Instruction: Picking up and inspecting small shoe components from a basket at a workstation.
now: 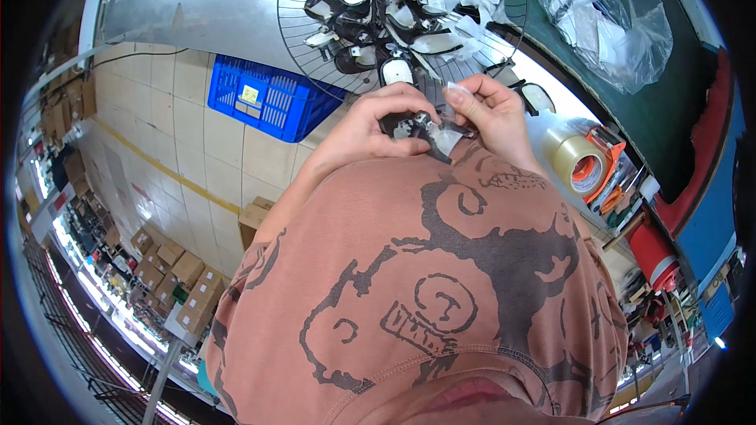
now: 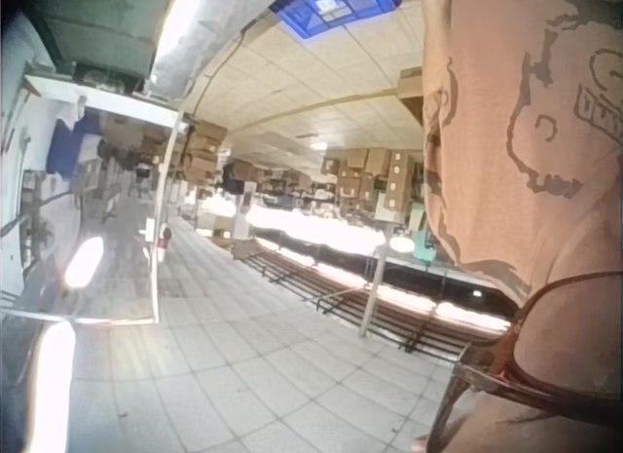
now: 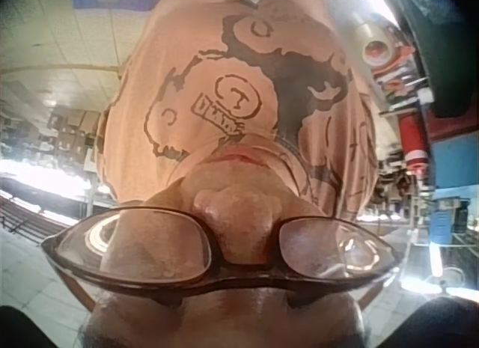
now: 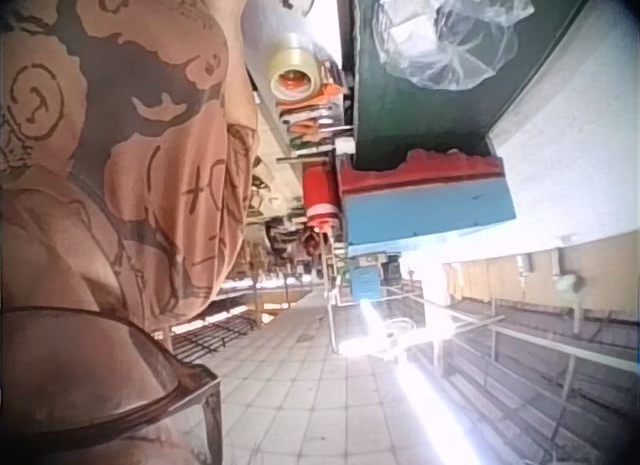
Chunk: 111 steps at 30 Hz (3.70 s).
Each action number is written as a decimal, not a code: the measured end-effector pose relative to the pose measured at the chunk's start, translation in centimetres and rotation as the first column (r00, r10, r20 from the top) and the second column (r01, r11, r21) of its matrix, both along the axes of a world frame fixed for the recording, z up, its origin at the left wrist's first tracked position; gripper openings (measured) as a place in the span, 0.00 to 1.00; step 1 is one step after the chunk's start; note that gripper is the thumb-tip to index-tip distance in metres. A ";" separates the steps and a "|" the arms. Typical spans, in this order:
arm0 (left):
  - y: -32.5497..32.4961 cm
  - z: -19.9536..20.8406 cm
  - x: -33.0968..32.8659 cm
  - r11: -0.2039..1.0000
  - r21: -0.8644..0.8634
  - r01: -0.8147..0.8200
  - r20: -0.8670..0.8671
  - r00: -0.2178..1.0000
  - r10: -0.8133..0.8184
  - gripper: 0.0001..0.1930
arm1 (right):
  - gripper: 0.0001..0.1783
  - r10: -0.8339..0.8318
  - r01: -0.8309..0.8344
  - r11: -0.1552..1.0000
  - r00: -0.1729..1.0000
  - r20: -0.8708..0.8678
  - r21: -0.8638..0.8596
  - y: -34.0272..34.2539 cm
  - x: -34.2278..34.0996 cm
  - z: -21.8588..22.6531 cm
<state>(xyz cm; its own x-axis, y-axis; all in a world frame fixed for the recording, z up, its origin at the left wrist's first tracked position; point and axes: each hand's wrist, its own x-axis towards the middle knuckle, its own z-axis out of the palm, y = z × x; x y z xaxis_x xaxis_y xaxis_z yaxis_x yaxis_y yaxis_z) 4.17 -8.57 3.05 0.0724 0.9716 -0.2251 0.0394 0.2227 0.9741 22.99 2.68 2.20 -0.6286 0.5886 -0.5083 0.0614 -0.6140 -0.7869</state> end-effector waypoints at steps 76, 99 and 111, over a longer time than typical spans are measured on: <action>2.1 -0.8 -5.0 0.758 -0.257 -0.600 0.452 0.619 0.643 0.27 | 0.17 0.162 -0.112 0.975 0.949 -0.272 0.192 9.5 -1.5 -1.7; 2.6 -2.2 -5.3 0.742 -0.383 -0.551 0.411 0.617 0.671 0.33 | 0.12 -0.431 -0.574 0.461 0.521 0.736 0.677 10.4 15.0 -3.1; 1.9 -3.0 -5.7 0.834 -0.401 -0.379 0.704 0.455 0.546 0.31 | 0.10 -0.020 -0.378 0.277 0.917 0.399 0.883 9.4 -0.5 1.1</action>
<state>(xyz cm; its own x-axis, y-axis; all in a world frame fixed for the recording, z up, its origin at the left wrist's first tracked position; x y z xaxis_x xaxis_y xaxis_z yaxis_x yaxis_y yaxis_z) -1.53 -6.65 0.08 -0.1543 0.8686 -0.4709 -0.8513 0.1251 0.5096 22.47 12.03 3.28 -0.7342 0.6636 0.1438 0.3891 0.5848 -0.7118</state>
